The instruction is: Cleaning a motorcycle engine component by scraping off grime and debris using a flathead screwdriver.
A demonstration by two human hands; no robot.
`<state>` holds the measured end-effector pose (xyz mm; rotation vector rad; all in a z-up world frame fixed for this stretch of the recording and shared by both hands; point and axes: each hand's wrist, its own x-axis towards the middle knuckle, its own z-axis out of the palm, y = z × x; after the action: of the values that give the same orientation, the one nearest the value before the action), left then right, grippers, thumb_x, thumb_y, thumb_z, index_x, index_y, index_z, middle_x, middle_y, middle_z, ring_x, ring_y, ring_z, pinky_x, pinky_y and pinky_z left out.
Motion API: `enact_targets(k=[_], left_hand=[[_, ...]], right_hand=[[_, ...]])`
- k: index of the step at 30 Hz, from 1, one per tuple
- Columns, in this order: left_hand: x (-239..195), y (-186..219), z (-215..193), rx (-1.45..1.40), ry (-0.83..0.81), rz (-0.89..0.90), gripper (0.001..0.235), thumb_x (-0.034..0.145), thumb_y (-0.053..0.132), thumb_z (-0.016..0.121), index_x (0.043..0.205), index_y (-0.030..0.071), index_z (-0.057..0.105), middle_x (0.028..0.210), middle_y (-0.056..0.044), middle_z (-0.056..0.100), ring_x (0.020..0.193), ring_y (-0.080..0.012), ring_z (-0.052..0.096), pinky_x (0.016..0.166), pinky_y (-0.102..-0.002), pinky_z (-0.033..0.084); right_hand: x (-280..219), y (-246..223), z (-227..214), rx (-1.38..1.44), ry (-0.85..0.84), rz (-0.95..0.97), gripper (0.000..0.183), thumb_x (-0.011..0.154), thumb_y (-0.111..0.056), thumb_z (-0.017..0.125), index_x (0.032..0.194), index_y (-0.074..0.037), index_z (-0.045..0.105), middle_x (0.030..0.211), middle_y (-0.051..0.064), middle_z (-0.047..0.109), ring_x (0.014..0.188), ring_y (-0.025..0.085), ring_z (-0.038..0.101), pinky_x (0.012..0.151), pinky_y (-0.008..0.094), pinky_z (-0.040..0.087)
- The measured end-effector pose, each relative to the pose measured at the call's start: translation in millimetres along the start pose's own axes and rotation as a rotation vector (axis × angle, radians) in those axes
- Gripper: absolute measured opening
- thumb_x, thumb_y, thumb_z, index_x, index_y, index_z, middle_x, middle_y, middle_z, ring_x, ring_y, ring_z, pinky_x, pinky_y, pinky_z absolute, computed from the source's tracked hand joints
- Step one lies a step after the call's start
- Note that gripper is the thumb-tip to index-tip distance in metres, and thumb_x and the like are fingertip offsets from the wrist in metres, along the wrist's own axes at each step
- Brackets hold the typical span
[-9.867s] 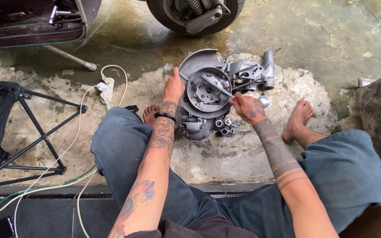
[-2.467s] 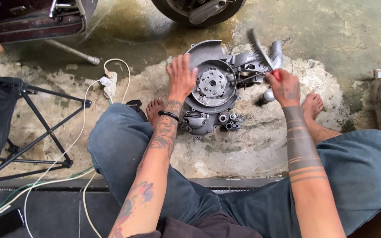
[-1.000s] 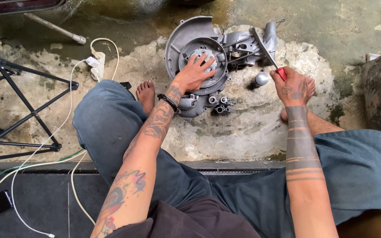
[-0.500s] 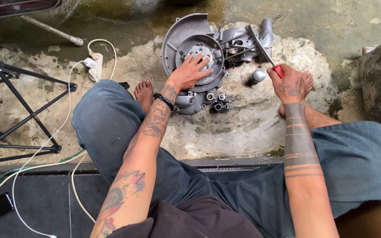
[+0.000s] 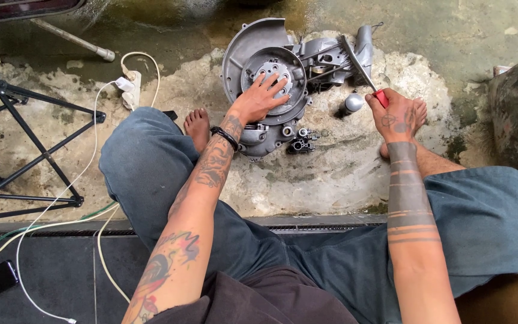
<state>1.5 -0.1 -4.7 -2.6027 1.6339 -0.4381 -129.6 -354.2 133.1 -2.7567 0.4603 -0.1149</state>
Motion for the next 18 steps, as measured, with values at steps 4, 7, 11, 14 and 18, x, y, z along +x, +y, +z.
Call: enact_targets(k=[4, 7, 11, 14, 18], left_hand=[[0.3, 0.4, 2.2, -0.028, -0.013, -0.001, 0.059, 0.085, 0.009, 0.065, 0.14, 0.026, 0.055, 0.156, -0.014, 0.043, 0.145, -0.0421, 0.038, 0.113, -0.06, 0.037], [0.0, 1.1, 2.1, -0.042, -0.027, 0.0, 0.058, 0.086, 0.008, 0.065, 0.14, 0.025, 0.054, 0.156, -0.014, 0.043, 0.145, -0.0425, 0.037, 0.113, -0.06, 0.037], [0.1, 0.5, 4.1, -0.05, -0.029, 0.0, 0.059, 0.087, 0.008, 0.063, 0.142, 0.026, 0.053, 0.157, -0.014, 0.041, 0.146, -0.0421, 0.037, 0.114, -0.061, 0.036], [-0.5, 0.4, 4.7, -0.05, -0.023, 0.001, 0.057, 0.088, 0.008, 0.063, 0.141, 0.026, 0.054, 0.157, -0.014, 0.041, 0.146, -0.0418, 0.037, 0.115, -0.061, 0.036], [-1.0, -0.3, -2.1, -0.056, -0.017, 0.0, 0.059, 0.087, 0.008, 0.062, 0.143, 0.026, 0.053, 0.158, -0.014, 0.041, 0.145, -0.0418, 0.038, 0.115, -0.061, 0.036]], right_hand=[[1.3, 6.6, 4.1, 0.001, 0.009, 0.006, 0.037, 0.098, -0.061, 0.066, 0.097, -0.025, 0.073, 0.073, 0.02, 0.065, 0.091, 0.054, 0.064, 0.092, 0.057, 0.043], [1.1, 9.4, 4.2, 0.015, 0.01, 0.0, 0.036, 0.098, -0.06, 0.065, 0.098, -0.024, 0.072, 0.075, 0.018, 0.066, 0.09, 0.054, 0.065, 0.091, 0.057, 0.043], [1.8, 12.1, 8.6, 0.015, 0.029, 0.008, 0.036, 0.099, -0.059, 0.066, 0.097, -0.024, 0.073, 0.072, 0.021, 0.062, 0.093, 0.057, 0.063, 0.095, 0.06, 0.043], [2.3, 9.8, 8.1, 0.045, 0.027, 0.008, 0.037, 0.099, -0.059, 0.066, 0.098, -0.023, 0.073, 0.074, 0.022, 0.063, 0.095, 0.057, 0.063, 0.097, 0.061, 0.041], [1.6, 10.6, 7.4, 0.05, 0.022, 0.011, 0.036, 0.1, -0.057, 0.066, 0.1, -0.021, 0.073, 0.078, 0.021, 0.065, 0.095, 0.056, 0.063, 0.094, 0.06, 0.042]])
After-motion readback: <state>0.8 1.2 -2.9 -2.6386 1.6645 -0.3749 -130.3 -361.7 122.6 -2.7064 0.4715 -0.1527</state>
